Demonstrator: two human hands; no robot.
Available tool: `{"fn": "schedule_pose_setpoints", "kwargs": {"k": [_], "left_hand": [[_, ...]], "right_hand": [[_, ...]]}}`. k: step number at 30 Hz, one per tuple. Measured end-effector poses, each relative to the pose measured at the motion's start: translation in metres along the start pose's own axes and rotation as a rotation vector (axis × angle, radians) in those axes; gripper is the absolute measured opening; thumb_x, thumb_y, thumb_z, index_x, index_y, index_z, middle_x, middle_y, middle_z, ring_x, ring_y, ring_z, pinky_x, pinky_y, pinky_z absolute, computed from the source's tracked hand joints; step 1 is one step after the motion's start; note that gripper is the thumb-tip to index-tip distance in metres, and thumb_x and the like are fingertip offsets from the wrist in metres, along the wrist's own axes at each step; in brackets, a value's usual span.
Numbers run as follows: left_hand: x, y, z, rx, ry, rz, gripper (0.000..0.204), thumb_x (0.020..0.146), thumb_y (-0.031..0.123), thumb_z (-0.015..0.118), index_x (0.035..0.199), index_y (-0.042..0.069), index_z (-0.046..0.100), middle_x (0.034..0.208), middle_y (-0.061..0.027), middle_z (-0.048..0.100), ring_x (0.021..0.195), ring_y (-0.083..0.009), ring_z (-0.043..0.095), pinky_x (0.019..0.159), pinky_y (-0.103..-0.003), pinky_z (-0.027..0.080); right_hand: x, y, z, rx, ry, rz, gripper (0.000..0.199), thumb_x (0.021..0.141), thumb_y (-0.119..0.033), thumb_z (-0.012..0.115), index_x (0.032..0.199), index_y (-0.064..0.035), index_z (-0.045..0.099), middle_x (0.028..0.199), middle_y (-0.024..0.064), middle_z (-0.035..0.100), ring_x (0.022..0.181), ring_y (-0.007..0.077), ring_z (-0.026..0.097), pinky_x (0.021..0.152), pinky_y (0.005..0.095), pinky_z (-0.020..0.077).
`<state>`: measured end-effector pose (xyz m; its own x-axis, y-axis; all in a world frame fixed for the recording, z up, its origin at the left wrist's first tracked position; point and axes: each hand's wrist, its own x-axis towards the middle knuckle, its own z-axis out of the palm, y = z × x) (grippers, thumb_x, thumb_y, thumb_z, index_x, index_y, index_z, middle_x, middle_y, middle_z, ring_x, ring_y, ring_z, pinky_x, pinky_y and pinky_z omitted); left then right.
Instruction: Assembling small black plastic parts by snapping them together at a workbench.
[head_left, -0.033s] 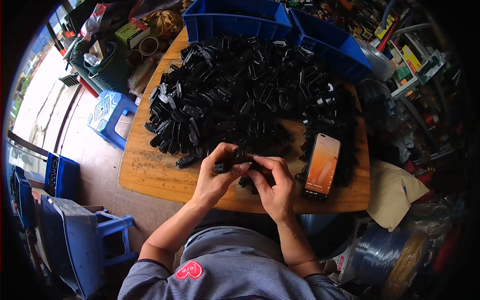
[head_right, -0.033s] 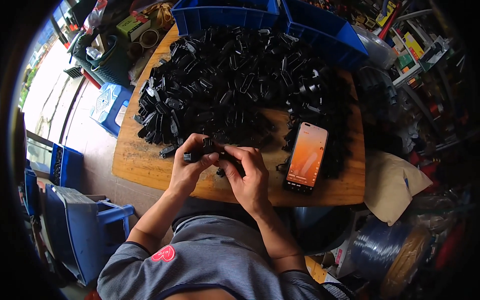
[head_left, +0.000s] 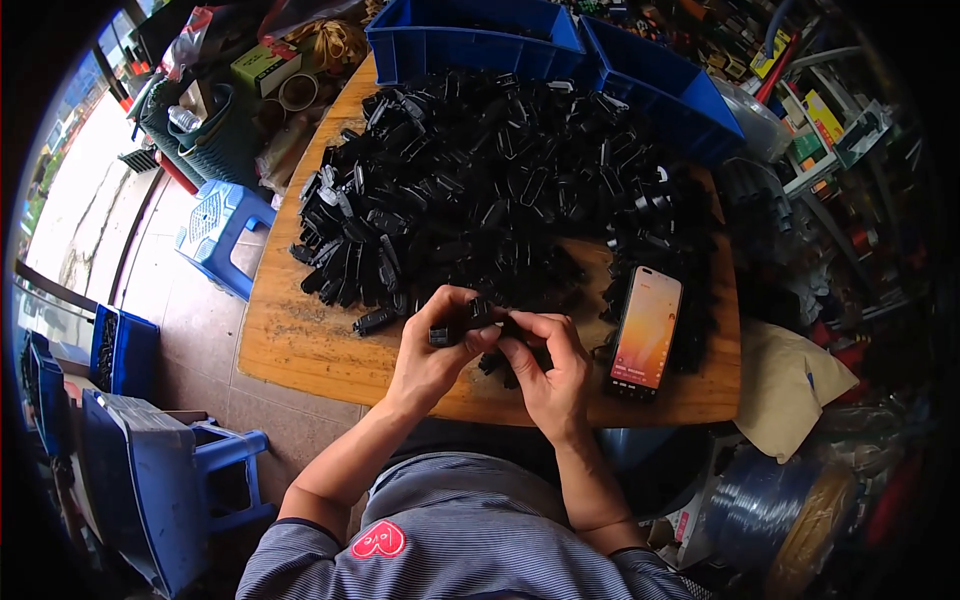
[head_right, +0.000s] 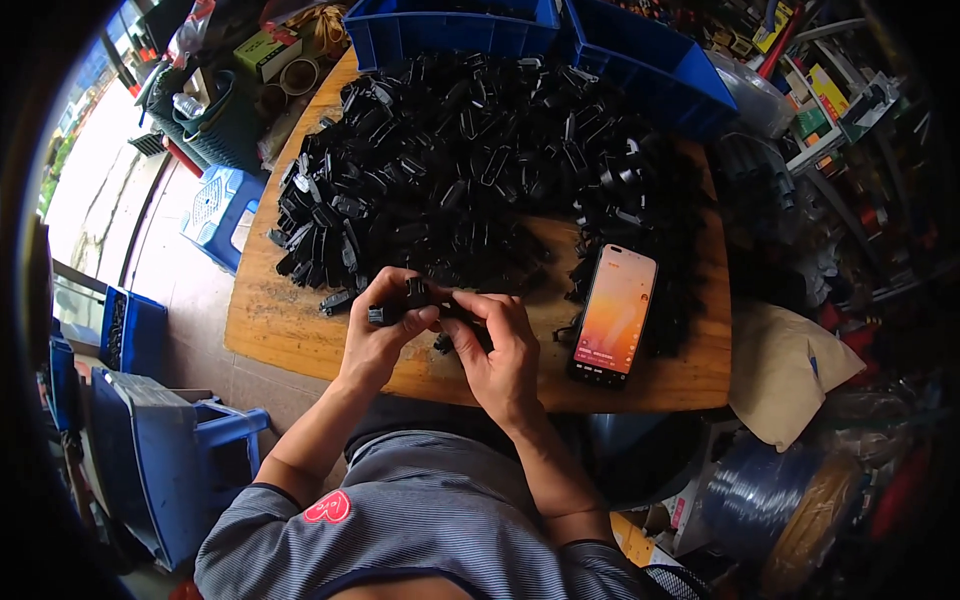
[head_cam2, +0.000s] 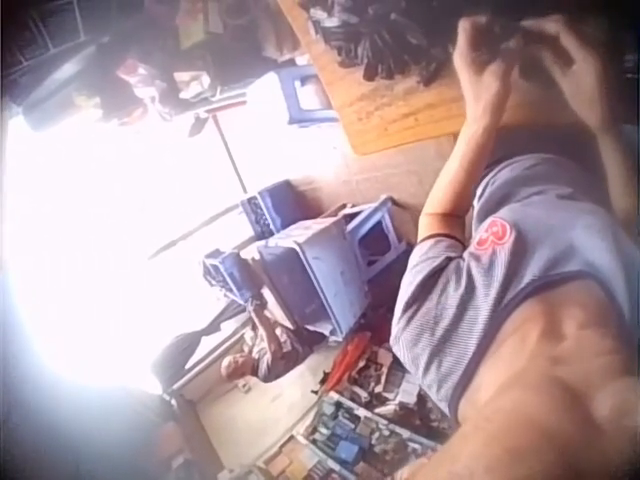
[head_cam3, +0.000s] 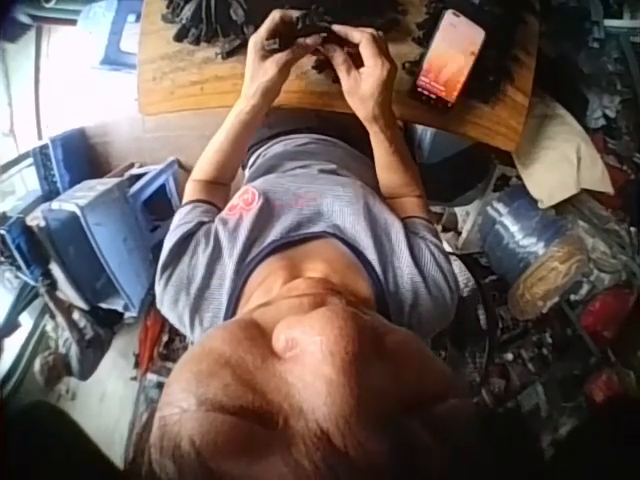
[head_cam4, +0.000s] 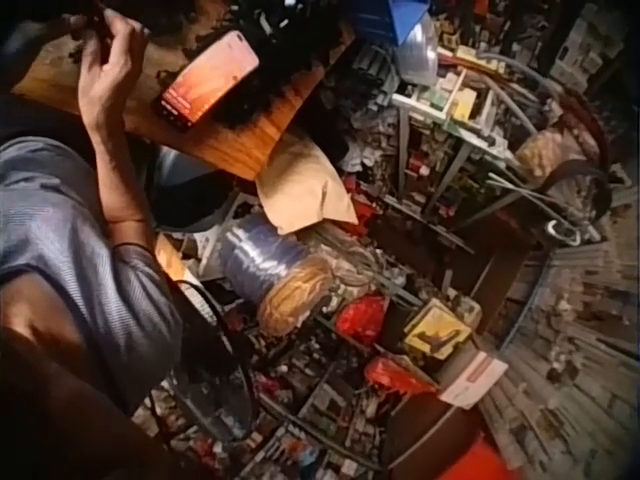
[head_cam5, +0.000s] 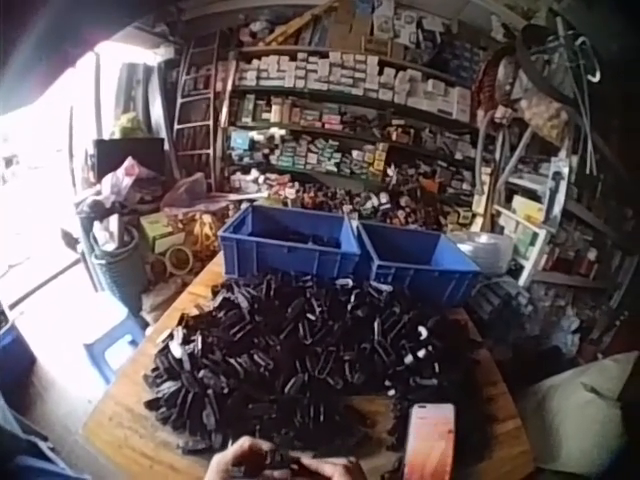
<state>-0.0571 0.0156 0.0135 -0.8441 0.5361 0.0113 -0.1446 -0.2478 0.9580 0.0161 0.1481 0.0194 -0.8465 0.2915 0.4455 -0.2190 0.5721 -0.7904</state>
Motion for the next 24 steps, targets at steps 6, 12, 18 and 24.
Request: {"fn": "schedule_pose_setpoints", "kwargs": {"k": [6, 12, 18, 24], "left_hand": [[0.000, -0.002, -0.001, 0.081, -0.048, 0.000, 0.026, 0.078, 0.006, 0.066, 0.098, 0.004, 0.050, 0.100, -0.0066, 0.058, 0.090, -0.0133, 0.056, 0.080, -0.027, 0.047], [-0.001, -0.007, 0.001, 0.021, -0.074, -0.001, 0.027, 0.077, 0.006, 0.068, 0.097, 0.006, 0.050, 0.097, -0.0034, 0.057, 0.089, -0.0107, 0.053, 0.078, -0.026, 0.045], [-0.004, -0.008, 0.005, 0.155, -0.039, 0.147, 0.025, 0.077, 0.003, 0.066, 0.096, 0.005, 0.050, 0.092, -0.0022, 0.058, 0.084, -0.0082, 0.054, 0.073, -0.023, 0.044], [0.004, -0.002, -0.005, 0.396, -0.001, 0.164, 0.026, 0.077, 0.006, 0.068, 0.100, 0.002, 0.055, 0.079, -0.0016, 0.061, 0.068, -0.0060, 0.055, 0.062, -0.021, 0.045]], "right_hand": [[-0.002, 0.002, 0.005, 0.319, 0.026, 0.153, 0.022, 0.083, -0.007, 0.063, 0.102, 0.0003, 0.056, 0.091, 0.0057, 0.057, 0.078, 0.0122, 0.058, 0.071, 0.0245, 0.0480], [-0.005, 0.006, 0.002, 0.501, 0.038, 0.255, 0.021, 0.083, -0.008, 0.064, 0.101, 0.0013, 0.057, 0.090, 0.0017, 0.056, 0.082, 0.0085, 0.057, 0.076, 0.0217, 0.0457], [-0.003, 0.011, -0.004, 0.581, -0.072, 0.363, 0.023, 0.085, -0.012, 0.063, 0.102, -0.0007, 0.053, 0.089, 0.0026, 0.057, 0.080, 0.0075, 0.053, 0.074, 0.0204, 0.0442], [0.000, 0.010, -0.007, 0.849, 0.092, 0.477, 0.036, 0.085, -0.003, 0.053, 0.119, -0.0025, 0.041, 0.096, 0.0049, 0.056, 0.084, 0.0105, 0.055, 0.073, 0.0235, 0.0479]]}}
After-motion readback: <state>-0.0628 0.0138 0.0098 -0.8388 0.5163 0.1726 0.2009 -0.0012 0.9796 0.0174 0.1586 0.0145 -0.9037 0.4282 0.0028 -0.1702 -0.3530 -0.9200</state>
